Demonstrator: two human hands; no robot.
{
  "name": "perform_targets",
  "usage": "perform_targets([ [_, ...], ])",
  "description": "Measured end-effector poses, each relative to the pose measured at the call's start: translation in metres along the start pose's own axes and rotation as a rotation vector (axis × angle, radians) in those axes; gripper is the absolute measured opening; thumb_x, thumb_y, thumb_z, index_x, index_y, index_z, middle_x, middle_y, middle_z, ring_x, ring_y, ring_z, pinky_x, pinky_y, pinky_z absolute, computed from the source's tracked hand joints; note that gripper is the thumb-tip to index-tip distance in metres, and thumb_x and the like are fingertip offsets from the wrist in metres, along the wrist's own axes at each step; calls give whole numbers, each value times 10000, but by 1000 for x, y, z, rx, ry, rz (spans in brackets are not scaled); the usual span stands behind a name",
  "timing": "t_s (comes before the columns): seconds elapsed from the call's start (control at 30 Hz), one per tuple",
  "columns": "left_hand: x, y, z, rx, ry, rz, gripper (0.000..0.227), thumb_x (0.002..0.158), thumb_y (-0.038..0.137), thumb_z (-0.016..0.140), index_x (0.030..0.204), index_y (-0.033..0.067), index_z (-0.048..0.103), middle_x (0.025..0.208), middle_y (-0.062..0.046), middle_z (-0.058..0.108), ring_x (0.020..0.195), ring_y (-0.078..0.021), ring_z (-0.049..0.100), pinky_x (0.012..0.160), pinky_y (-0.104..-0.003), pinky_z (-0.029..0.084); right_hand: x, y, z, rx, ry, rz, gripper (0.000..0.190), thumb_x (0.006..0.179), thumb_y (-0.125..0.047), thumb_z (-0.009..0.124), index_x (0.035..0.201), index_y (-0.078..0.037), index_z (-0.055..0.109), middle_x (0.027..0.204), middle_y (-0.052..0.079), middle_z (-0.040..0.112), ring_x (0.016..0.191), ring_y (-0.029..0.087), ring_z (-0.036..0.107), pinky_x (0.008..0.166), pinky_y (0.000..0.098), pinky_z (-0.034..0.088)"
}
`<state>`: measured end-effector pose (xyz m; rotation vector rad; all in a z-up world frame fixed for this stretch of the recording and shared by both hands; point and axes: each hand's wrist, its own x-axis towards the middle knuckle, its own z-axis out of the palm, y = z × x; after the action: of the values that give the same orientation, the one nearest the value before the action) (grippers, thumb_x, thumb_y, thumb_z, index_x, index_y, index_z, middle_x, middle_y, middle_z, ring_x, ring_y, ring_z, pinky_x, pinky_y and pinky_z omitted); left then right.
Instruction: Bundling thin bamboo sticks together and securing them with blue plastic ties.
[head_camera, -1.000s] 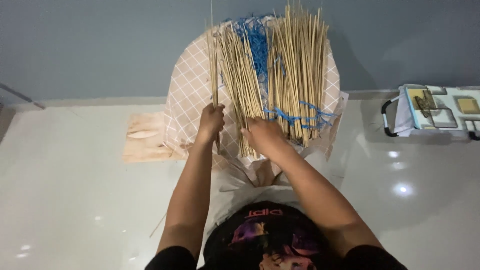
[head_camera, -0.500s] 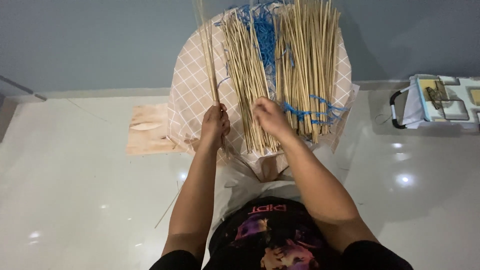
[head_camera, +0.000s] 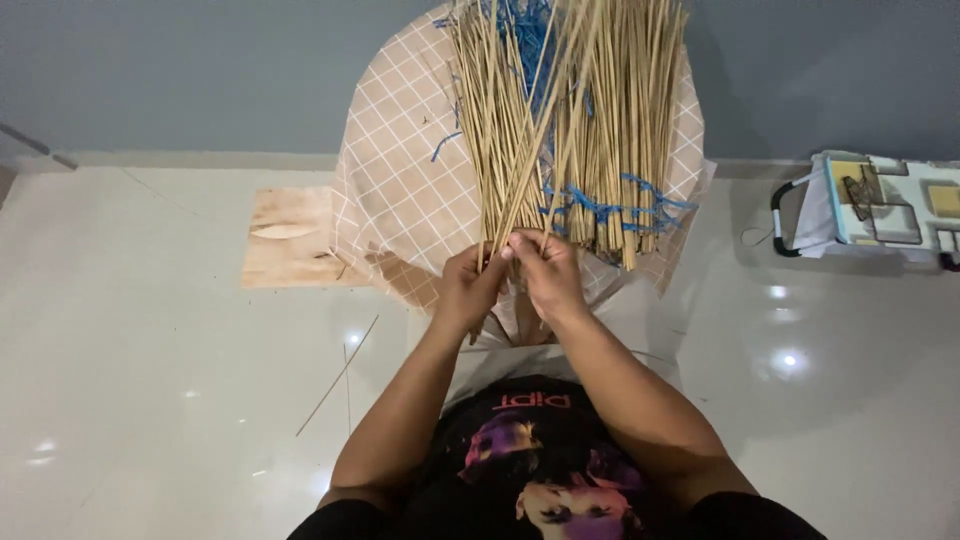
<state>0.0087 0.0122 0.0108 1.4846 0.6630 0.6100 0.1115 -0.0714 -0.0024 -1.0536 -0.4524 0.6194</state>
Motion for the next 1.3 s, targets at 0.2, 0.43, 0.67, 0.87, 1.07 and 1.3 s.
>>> perform_targets([
  [0.2, -23, 32, 9, 47, -27, 74, 270, 1057, 224, 566, 850, 70, 643, 578, -135, 695, 444, -208, 672, 439, -279, 539, -6, -7, 1, -37, -62, 51, 155, 1033, -140, 584, 981, -11, 652, 599, 86, 547, 472, 165, 546, 363, 300, 462],
  [0.43, -15, -1, 4, -56, 109, 21, 289, 1053, 238, 574, 854, 42, 648, 563, -126, 622, 422, -193, 571, 419, -279, 489, -4, -18, 5, -62, 33, -96, 174, 1110, -209, 377, 1127, -89, 500, 737, 70, 593, 423, 126, 527, 380, 255, 458],
  [0.67, -17, -20, 3, -136, 75, -103, 220, 975, 196, 714, 807, 54, 720, 468, -67, 553, 368, -136, 539, 363, -223, 426, -4, 1, -3, 125, 1, 58, 166, 1038, -247, 594, 1065, -87, 558, 619, -16, 452, 422, 101, 481, 340, 235, 422],
  [0.87, -22, -12, 9, -206, 60, -144, 198, 970, 189, 726, 953, -4, 762, 637, -146, 672, 465, -196, 652, 392, -267, 531, -9, -2, 5, 68, 106, 155, 176, 965, -207, 732, 954, -61, 636, 603, 95, 601, 460, 169, 605, 327, 285, 490],
  [1.07, -22, -9, 9, -269, 170, -152, 231, 1010, 226, 652, 953, 19, 738, 669, -71, 627, 521, -134, 606, 486, -242, 500, -6, -16, 4, -20, 180, 33, 225, 1055, -346, 585, 1003, -127, 587, 686, 49, 581, 492, 112, 528, 416, 245, 444],
  [1.3, -28, -8, 12, -220, 70, -153, 249, 967, 197, 742, 778, 35, 734, 449, -14, 474, 362, -72, 451, 355, -190, 327, -6, -8, -3, -25, 90, 110, 157, 990, -221, 700, 1013, -72, 658, 530, -59, 395, 341, 59, 390, 344, 218, 361],
])
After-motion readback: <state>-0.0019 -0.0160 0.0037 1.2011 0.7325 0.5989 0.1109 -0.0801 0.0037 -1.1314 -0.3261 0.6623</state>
